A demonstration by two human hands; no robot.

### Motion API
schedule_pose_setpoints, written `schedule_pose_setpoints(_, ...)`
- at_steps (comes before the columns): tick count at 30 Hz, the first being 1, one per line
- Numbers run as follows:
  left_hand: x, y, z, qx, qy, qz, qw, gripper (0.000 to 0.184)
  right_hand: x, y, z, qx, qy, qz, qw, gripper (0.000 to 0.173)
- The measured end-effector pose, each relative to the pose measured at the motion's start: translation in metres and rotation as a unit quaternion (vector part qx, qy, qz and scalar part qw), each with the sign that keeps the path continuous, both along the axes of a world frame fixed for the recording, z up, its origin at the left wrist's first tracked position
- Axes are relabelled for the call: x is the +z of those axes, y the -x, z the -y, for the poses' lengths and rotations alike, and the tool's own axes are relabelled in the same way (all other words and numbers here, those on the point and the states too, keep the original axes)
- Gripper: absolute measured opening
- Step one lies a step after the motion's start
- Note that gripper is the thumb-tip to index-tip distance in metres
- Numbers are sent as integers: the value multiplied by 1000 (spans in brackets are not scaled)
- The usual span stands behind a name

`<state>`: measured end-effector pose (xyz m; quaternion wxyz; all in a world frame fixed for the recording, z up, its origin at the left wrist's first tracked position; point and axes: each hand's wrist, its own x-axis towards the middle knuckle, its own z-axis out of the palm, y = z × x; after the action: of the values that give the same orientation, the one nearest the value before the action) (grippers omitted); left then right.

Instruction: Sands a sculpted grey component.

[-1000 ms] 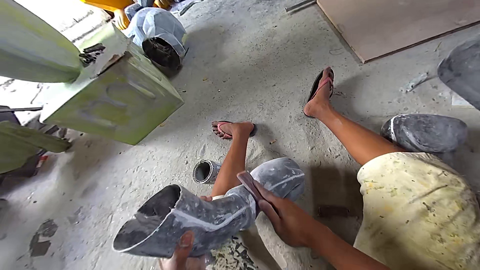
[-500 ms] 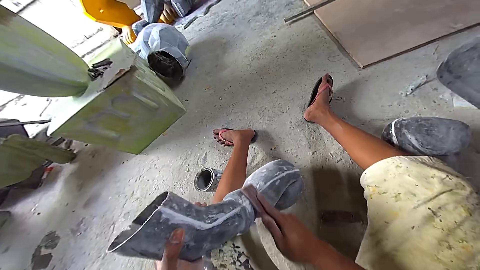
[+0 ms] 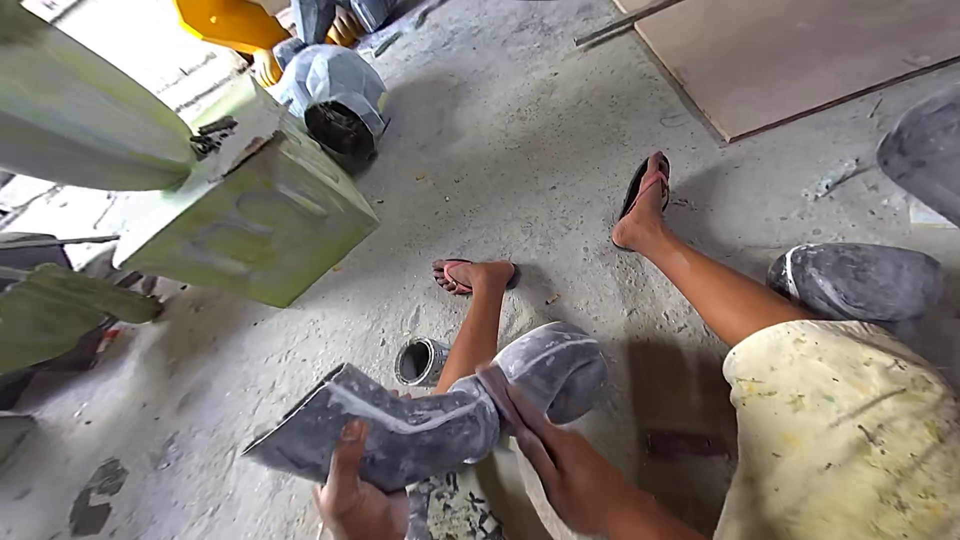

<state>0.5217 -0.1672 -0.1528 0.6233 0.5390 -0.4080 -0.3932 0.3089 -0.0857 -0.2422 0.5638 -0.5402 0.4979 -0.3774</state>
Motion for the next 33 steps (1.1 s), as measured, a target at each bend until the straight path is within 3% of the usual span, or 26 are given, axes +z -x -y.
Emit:
schedule_pose_setpoints(1,0,0,4,11,-4,6,1000,53,-4,-2,-17,1,-12,8,1000,57)
schedule_pose_setpoints(3,-1,-3,3,-3,-3,14,1000,58,-11,-4,-23,-11,-12,-15,1000,58)
schedule_pose_setpoints(6,1,6,-10,-31,-5,28,999,73,-3,1,20,-9,-5,-58,998,58)
schedule_pose_setpoints(8,1,3,-8,-9,-2,20,1000,63,7,-3,22,-2,-10,-54,998,57)
schedule_pose_setpoints(12,-1,-5,6,9,4,12,1000,52,12,-11,-23,6,-32,-12,999,58)
schedule_pose_setpoints(15,0,-4,-6,-38,7,7,999,68,-3,-9,20,-24,19,-11,999,57)
schedule_pose_setpoints(17,0,-2,-7,-41,6,1,999,67,-6,-3,40,-8,21,9,1000,57)
schedule_pose_setpoints(22,-2,-12,3,-28,7,4,1000,63,-18,-7,-26,-2,-13,32,999,59)
schedule_pose_setpoints(26,-2,-3,-9,-69,20,23,997,83,-12,-3,29,-42,29,10,999,57)
schedule_pose_setpoints(28,-1,-3,-6,-47,12,18,999,82,-11,-8,26,-36,16,3,999,56)
schedule_pose_setpoints(31,1,1,12,-10,10,18,1000,64,-20,-13,-21,-45,16,12,999,58)
schedule_pose_setpoints(33,1,2,7,-10,14,17,1000,65,-23,-11,-20,-40,18,12,999,59)
